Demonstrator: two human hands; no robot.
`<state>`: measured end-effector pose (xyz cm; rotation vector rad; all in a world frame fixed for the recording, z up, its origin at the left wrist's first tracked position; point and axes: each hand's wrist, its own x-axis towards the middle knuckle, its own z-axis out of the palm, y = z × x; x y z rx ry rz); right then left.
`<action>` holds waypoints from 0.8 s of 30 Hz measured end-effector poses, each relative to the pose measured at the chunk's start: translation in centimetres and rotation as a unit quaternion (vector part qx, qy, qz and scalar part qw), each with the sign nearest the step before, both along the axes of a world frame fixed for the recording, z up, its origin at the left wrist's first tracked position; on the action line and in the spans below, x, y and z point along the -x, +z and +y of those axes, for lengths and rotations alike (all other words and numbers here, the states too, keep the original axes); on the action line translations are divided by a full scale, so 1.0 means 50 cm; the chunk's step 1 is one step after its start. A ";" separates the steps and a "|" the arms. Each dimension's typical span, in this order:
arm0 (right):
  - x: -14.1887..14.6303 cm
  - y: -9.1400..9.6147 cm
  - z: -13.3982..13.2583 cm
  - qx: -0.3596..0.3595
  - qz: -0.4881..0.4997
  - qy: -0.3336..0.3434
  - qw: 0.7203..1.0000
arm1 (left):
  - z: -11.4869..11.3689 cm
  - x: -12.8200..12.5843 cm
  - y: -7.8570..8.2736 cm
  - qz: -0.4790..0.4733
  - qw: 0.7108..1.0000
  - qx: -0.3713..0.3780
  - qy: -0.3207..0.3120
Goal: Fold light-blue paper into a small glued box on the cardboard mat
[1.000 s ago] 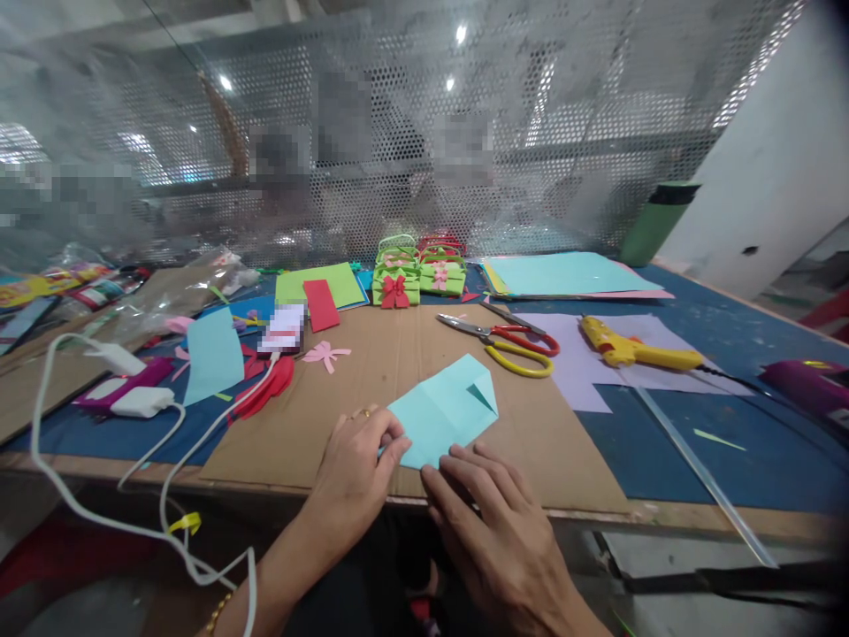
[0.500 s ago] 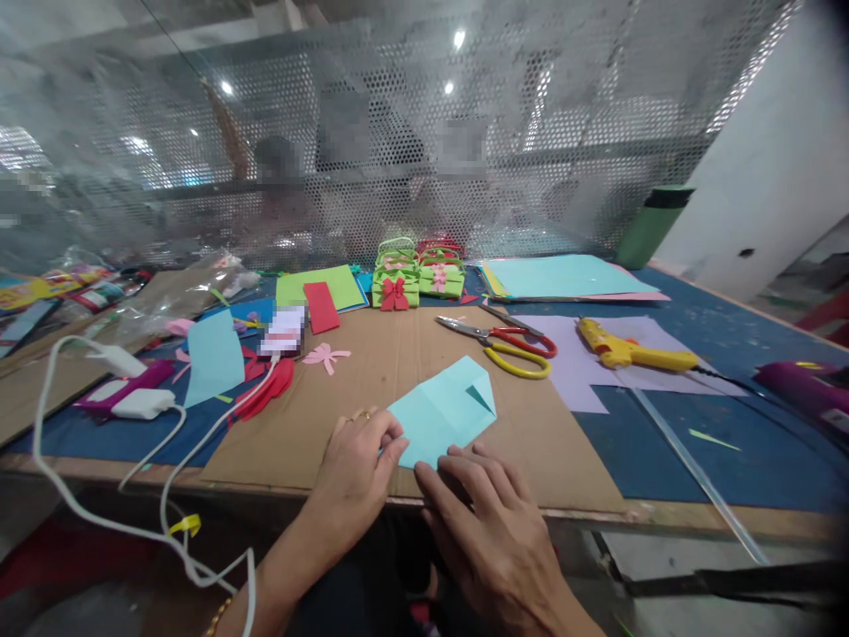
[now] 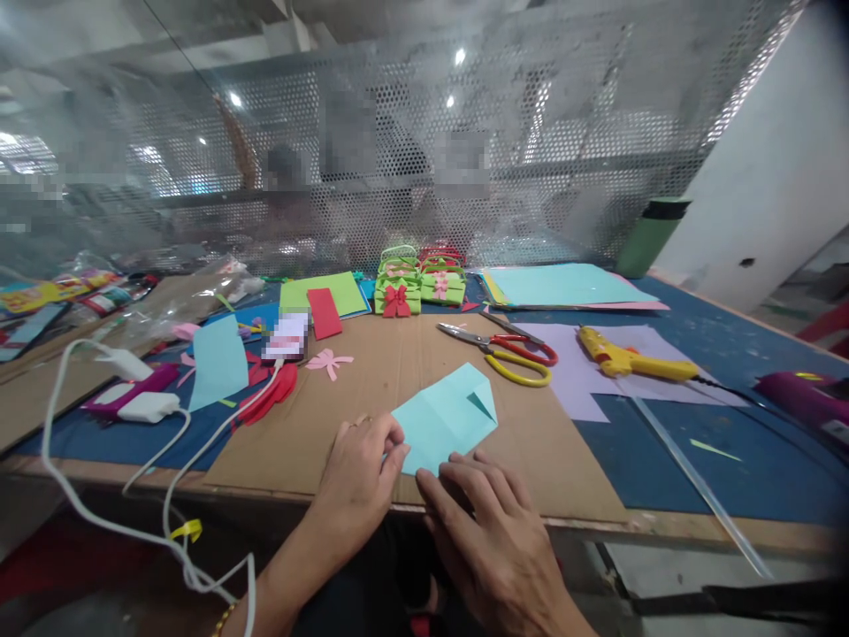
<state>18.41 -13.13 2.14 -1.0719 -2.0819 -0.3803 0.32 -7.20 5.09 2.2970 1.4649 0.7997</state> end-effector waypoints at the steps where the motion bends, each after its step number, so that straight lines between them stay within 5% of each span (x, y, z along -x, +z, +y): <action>1: 0.000 0.000 0.000 0.000 0.000 0.000 1.000 | -0.001 0.000 0.001 0.001 1.000 0.000 -0.002; 15: 0.000 0.001 0.001 -0.017 -0.001 0.003 1.000 | -0.002 -0.006 -0.003 0.042 0.998 -0.045 -0.002; 24: 0.001 -0.001 0.001 -0.003 0.008 0.004 1.000 | -0.029 -0.010 -0.013 0.150 0.962 -0.226 0.018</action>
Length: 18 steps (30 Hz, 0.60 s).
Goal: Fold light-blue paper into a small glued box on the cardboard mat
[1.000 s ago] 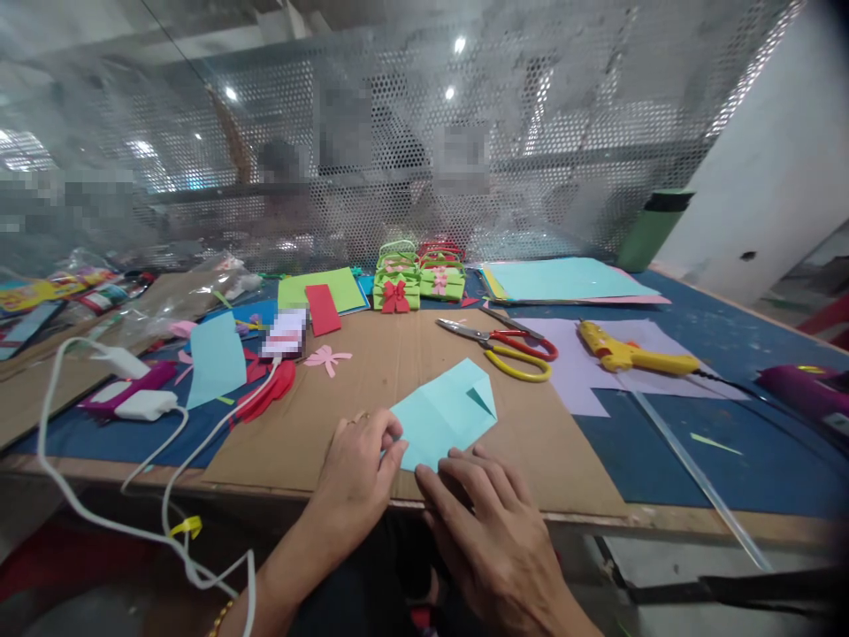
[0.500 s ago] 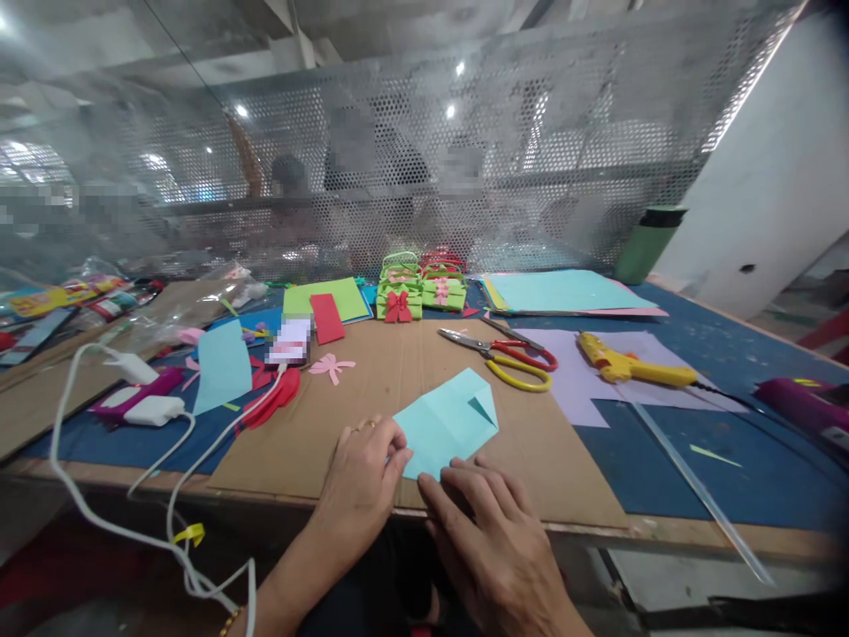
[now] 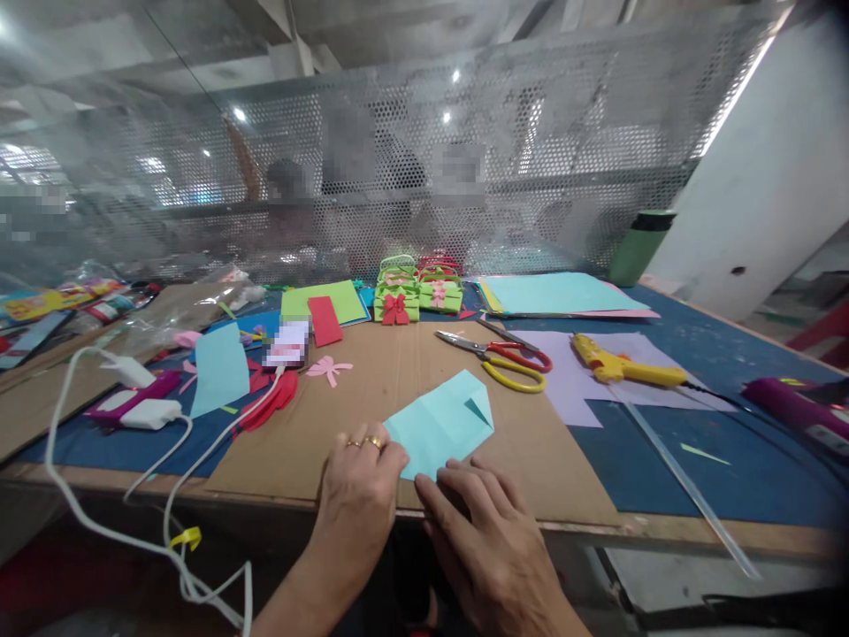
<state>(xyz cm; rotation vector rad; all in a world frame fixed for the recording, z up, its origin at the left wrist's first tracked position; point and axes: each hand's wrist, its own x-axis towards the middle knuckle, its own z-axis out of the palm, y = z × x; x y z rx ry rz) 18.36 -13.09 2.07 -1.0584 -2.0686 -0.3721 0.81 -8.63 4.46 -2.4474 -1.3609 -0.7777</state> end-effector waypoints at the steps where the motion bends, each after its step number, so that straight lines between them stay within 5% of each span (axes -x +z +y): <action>1: 0.000 0.000 0.000 0.000 -0.001 0.001 1.000 | -0.006 0.000 0.000 0.009 1.000 -0.012 -0.002; 18: 0.000 0.000 0.000 0.013 0.008 0.004 1.000 | -0.056 0.009 -0.040 0.054 0.995 -0.089 0.004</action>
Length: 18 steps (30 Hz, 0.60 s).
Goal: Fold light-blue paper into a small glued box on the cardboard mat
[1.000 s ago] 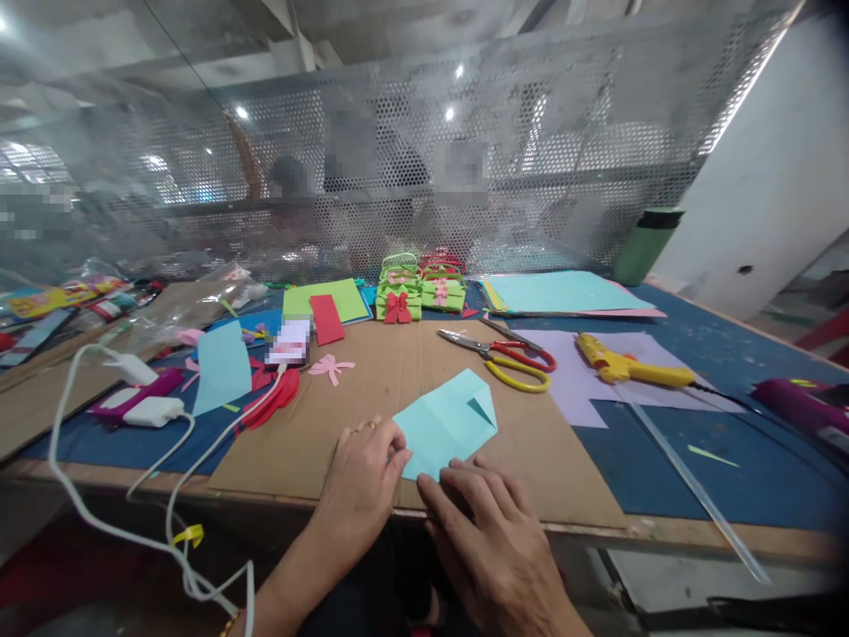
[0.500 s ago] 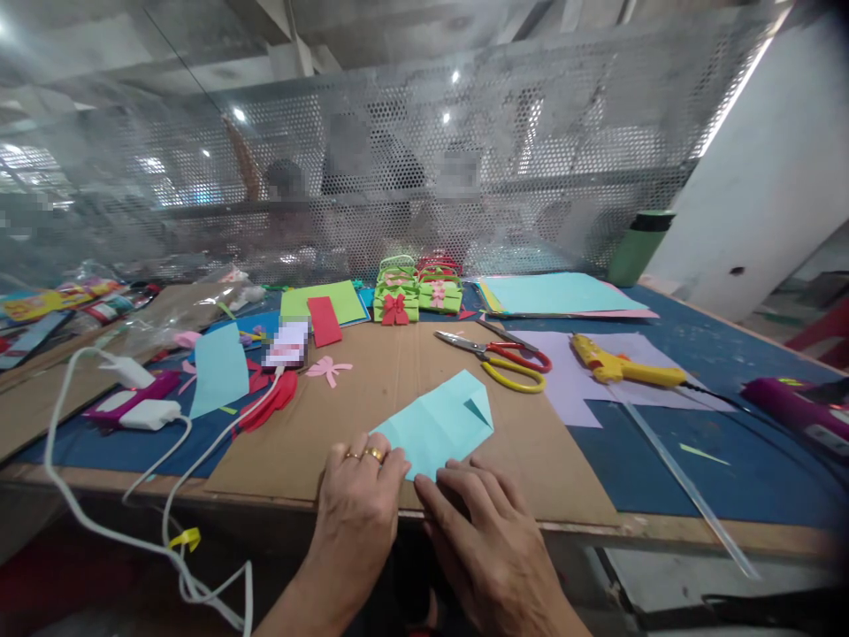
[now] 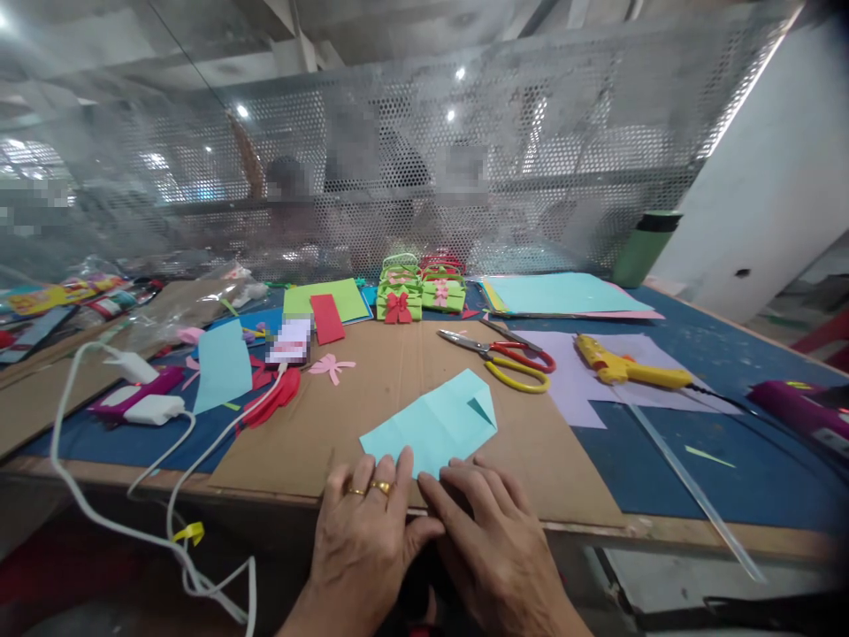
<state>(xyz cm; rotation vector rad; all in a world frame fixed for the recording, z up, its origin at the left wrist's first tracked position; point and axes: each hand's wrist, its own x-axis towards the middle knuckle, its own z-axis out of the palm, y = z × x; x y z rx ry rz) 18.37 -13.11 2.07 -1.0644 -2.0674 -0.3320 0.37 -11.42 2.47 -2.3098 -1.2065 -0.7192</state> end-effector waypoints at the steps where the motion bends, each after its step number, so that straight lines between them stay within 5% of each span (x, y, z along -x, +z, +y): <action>1: 0.000 0.001 -0.001 0.005 0.001 0.001 1.000 | -0.002 -0.001 -0.002 -0.006 1.000 -0.006 0.002; 18: 0.004 0.005 0.001 0.023 -0.044 -0.031 0.998 | -0.021 0.000 -0.019 -0.010 1.000 0.001 0.029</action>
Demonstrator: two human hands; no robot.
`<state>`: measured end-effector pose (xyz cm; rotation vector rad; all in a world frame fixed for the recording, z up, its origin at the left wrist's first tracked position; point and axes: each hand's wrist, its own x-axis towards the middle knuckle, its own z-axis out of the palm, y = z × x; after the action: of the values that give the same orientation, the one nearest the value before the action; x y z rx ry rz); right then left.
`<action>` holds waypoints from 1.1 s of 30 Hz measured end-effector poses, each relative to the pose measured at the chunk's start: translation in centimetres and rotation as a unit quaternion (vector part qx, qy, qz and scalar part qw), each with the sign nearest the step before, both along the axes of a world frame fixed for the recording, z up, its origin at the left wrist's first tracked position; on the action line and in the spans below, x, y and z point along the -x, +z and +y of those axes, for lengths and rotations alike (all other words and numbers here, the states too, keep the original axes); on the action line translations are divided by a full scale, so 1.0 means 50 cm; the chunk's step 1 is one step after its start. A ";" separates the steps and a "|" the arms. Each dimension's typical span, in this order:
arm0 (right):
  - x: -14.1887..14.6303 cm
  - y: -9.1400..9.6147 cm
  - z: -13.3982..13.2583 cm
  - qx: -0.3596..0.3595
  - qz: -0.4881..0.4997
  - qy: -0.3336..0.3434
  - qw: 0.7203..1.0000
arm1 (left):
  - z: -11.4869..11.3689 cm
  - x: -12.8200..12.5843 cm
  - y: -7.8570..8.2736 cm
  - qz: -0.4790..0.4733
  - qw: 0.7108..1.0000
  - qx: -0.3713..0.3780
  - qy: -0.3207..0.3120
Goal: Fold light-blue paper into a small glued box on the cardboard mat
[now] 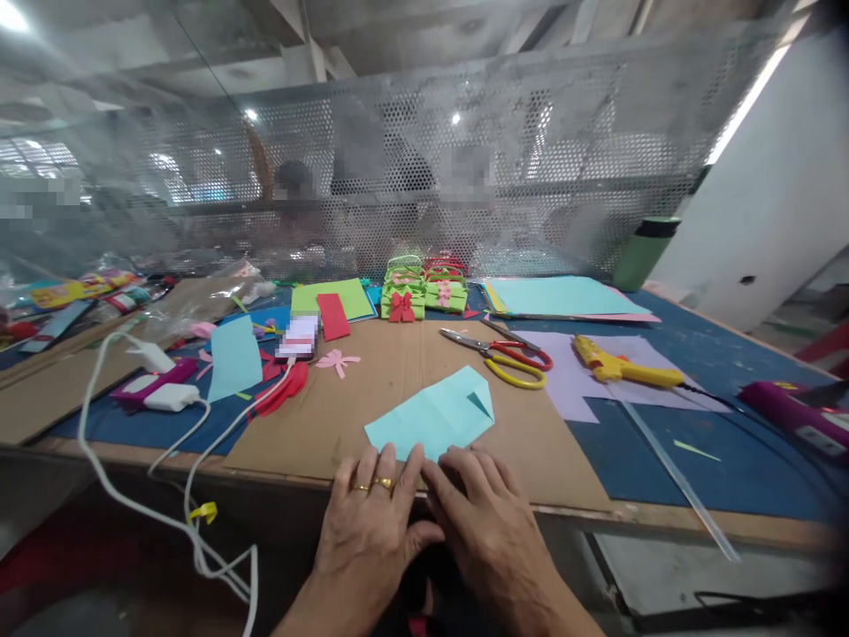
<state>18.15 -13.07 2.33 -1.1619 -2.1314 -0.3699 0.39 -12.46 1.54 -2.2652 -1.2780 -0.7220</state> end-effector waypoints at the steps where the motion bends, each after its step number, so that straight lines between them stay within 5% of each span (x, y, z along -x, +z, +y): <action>1: 0.000 0.000 -0.001 -0.001 0.002 0.002 1.000 | -0.003 0.002 -0.001 -0.008 1.000 0.003 0.001; 11: -0.003 -0.001 -0.004 0.005 0.019 0.014 1.000 | -0.013 -0.008 0.014 -0.004 0.999 0.037 0.037; 26: -0.001 0.025 0.002 0.029 -0.025 0.032 0.999 | -0.027 -0.008 -0.014 -0.010 0.999 0.018 0.027; 33: -0.014 0.045 0.017 0.077 -0.036 0.106 0.991 | -0.025 -0.010 0.001 -0.001 1.000 0.013 0.028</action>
<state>18.86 -12.20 4.57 -1.0050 -2.3546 -0.1565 0.89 -13.71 1.57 -2.2394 -1.3535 -0.6916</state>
